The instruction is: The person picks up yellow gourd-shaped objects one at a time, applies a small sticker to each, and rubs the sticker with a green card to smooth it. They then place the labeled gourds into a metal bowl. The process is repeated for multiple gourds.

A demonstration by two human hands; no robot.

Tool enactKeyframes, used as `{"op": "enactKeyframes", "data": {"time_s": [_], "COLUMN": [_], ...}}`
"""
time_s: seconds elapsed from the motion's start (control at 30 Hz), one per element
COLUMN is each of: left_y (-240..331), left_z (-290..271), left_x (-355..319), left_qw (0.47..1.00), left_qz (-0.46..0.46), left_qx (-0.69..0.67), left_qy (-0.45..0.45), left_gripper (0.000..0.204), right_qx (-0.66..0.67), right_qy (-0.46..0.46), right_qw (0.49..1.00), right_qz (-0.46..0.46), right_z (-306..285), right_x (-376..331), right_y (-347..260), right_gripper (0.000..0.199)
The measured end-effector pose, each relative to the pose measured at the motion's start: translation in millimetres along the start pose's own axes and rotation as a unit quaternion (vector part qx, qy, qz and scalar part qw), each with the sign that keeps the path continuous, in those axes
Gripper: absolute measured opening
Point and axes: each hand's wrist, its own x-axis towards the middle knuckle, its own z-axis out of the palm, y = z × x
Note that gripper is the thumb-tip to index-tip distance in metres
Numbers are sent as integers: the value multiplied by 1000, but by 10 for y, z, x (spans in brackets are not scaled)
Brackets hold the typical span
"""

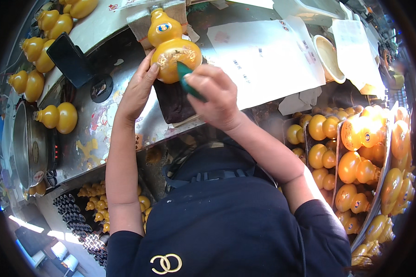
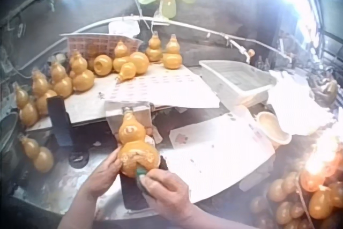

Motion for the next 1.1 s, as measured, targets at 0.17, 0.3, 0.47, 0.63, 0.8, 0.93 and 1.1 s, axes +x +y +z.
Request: {"op": "enactKeyframes", "data": {"time_s": [0.17, 0.3, 0.47, 0.63, 0.8, 0.93, 1.1], "left_y": [22, 85, -15, 86, 46, 41, 42], "left_z": [-20, 8, -40, 103, 230, 237, 266], "left_x": [-22, -39, -34, -32, 68, 62, 41], "left_qw": [1000, 999, 997, 991, 990, 994, 994], "left_qz": [6, -6, 9, 53, 45, 13, 18], "left_qx": [-5, -32, -68, 60, 59, 44, 21], "left_qy": [-11, -21, 30, 106, 120, 101, 105], "left_gripper": [66, 64, 63, 71, 84, 85, 82], "right_qx": [-97, -101, 110, 350, 139, 234, 256], "right_qy": [-66, -93, -153, -56, -239, -291, -268], "right_qw": [991, 986, 976, 787, 835, 802, 782], "right_qz": [-68, -92, 108, 506, 475, 467, 500], "right_z": [160, 241, 36, -395, -169, 3, -9], "right_x": [24, 59, 68, 365, 499, 440, 449], "right_y": [-135, -197, -208, 191, 533, 721, 649], "right_gripper": [20, 17, 17, 35, 76, 82, 77]}}
